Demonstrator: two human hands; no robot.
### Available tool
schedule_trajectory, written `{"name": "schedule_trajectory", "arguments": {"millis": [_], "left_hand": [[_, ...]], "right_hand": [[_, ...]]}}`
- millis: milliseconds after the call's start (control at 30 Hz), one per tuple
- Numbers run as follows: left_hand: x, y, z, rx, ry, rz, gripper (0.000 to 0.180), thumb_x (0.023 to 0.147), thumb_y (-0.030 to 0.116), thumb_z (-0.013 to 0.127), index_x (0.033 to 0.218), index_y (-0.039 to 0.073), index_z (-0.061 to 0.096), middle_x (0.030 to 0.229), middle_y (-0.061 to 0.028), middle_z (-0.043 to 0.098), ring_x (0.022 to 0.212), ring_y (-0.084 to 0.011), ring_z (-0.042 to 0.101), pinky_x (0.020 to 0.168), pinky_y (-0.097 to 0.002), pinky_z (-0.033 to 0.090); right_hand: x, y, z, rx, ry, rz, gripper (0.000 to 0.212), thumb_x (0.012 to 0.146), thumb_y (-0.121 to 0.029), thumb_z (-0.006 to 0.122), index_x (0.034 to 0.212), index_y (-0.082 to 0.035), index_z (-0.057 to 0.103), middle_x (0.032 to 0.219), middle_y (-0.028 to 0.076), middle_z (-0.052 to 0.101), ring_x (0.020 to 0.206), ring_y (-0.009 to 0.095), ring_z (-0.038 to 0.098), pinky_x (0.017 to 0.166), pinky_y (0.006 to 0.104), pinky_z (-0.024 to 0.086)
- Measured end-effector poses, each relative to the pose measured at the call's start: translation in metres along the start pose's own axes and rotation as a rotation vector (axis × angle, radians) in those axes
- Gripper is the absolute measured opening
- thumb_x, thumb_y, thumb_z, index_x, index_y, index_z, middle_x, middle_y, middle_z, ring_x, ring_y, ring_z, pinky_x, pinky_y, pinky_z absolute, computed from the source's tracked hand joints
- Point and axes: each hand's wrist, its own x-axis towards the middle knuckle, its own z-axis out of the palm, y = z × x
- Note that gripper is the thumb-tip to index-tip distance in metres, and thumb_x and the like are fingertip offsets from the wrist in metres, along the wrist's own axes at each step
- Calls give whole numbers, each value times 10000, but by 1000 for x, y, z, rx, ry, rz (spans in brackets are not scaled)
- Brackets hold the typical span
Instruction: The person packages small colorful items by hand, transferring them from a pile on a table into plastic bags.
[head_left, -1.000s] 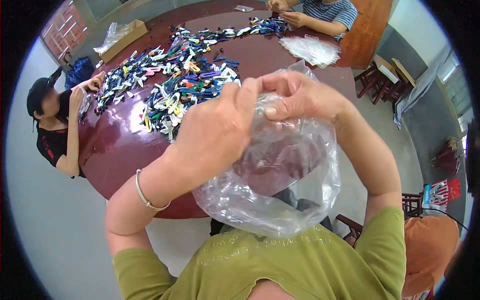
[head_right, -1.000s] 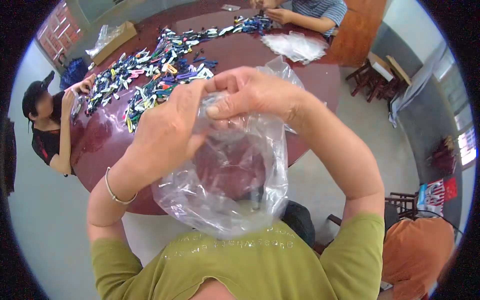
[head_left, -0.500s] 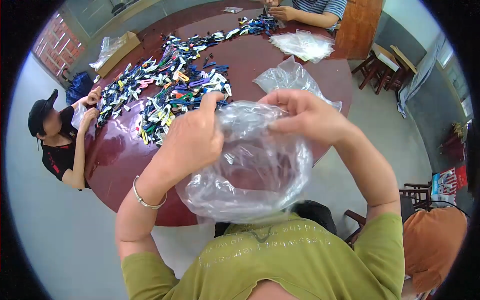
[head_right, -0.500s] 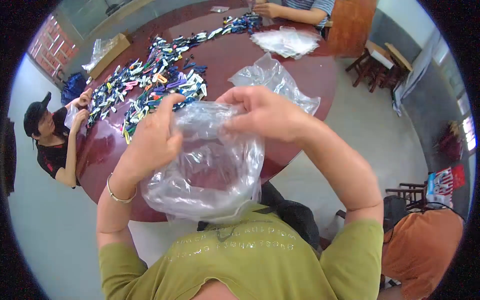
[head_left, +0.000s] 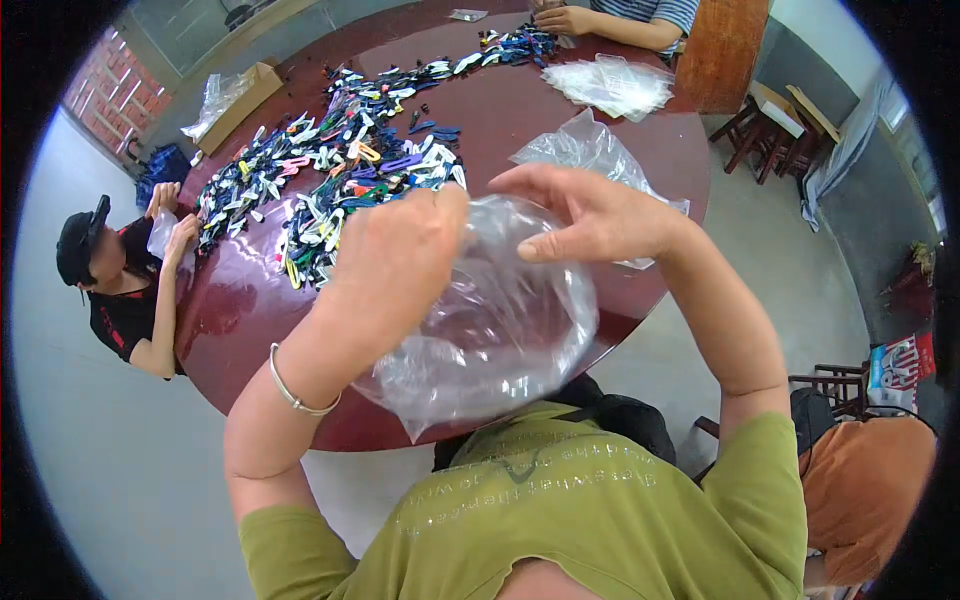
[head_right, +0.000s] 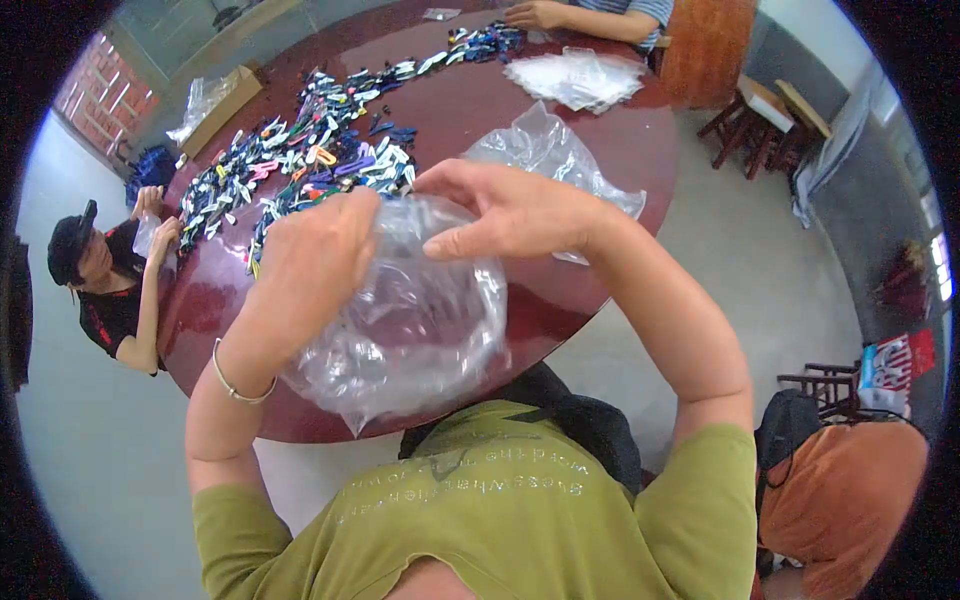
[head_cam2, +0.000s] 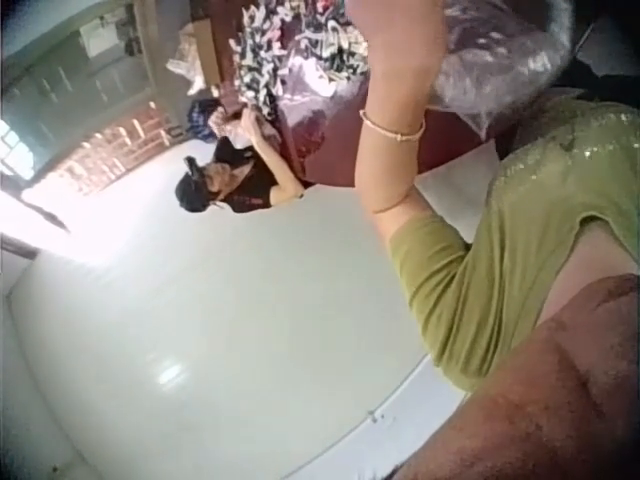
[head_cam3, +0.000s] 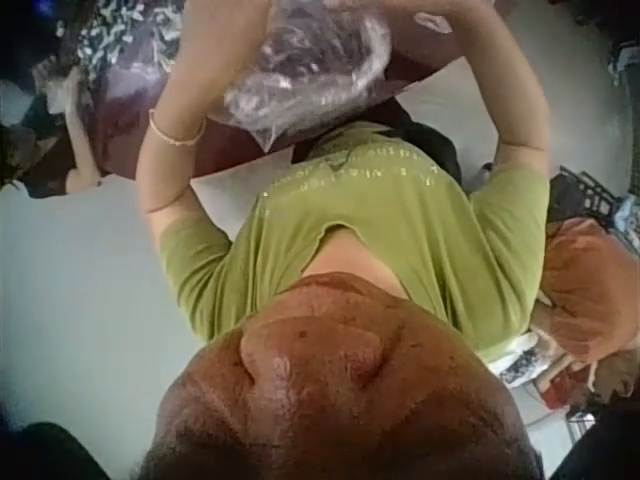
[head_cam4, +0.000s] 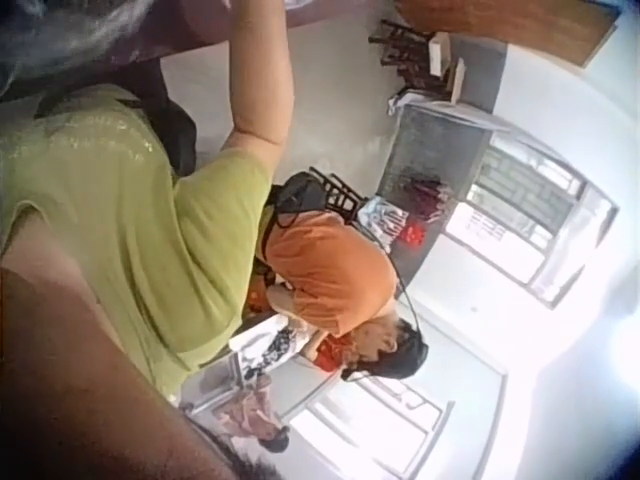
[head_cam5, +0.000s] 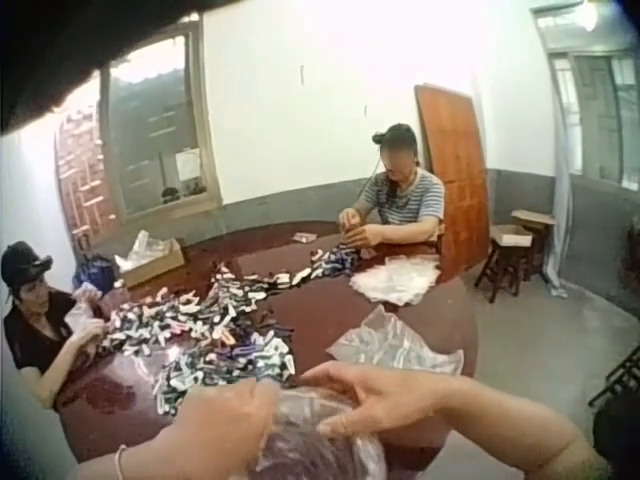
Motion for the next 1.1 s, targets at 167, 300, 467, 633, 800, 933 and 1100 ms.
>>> {"name": "schedule_trajectory", "arguments": {"millis": [167, 300, 467, 633, 800, 933, 1100], "left_hand": [[0, -15, 14, 268, -51, -182, 82, 757, 30, 562, 811, 15, 503, 682, -161, 622, 622, -301, 654, 520, -378, 524], [3, -16, 19, 144, 26, -229, 80, 770, 27, 546, 822, 2, 491, 669, -193, 616, 642, -335, 649, 532, -403, 525], [-11, -29, 26, -258, 61, -276, 110, 825, 65, 518, 862, -12, 449, 641, -238, 585, 660, -416, 616, 600, -477, 501], [-14, -16, 8, -106, 17, -228, 249, 791, 133, 622, 916, -12, 462, 778, -227, 612, 742, -399, 617, 655, -454, 491], [7, 4, -4, -71, 147, -64, 307, 756, 165, 668, 926, -5, 477, 780, -207, 626, 737, -362, 639, 645, -427, 509], [10, 0, 3, -2, -53, -166, 150, 770, 82, 584, 853, -11, 501, 676, -200, 628, 640, -357, 646, 579, -429, 520], [6, -9, 15, 89, -15, -273, 69, 759, 27, 543, 812, -7, 515, 654, -193, 629, 632, -347, 655, 562, -413, 531]], "right_hand": [[-11, -23, 15, -478, 214, 230, 664, 807, -239, 686, 1325, 17, 360, 1118, 155, 562, 1041, 236, 558, 914, 350, 445], [-10, 3, 16, -612, 332, 205, 522, 826, -169, 620, 1270, 13, 417, 933, 128, 616, 885, 206, 604, 777, 330, 488], [-8, 14, -22, -175, 440, 313, 399, 841, -117, 572, 1210, 5, 479, 908, 60, 621, 775, 113, 581, 673, 251, 466], [7, 16, -25, -23, 370, 241, 343, 868, -84, 539, 1201, -6, 504, 982, 31, 608, 840, 82, 567, 728, 233, 466], [27, 1, -15, -23, 180, 87, 357, 878, -125, 557, 1211, -8, 502, 1011, 51, 599, 908, 90, 554, 781, 246, 460], [26, -13, -12, -559, 258, 72, 528, 829, -283, 661, 1231, 7, 478, 1082, 101, 580, 939, 158, 563, 826, 297, 462], [2, -24, 22, -899, 452, 23, 764, 703, -398, 743, 1268, 6, 427, 1119, 192, 567, 1007, 300, 577, 857, 379, 464]]}}
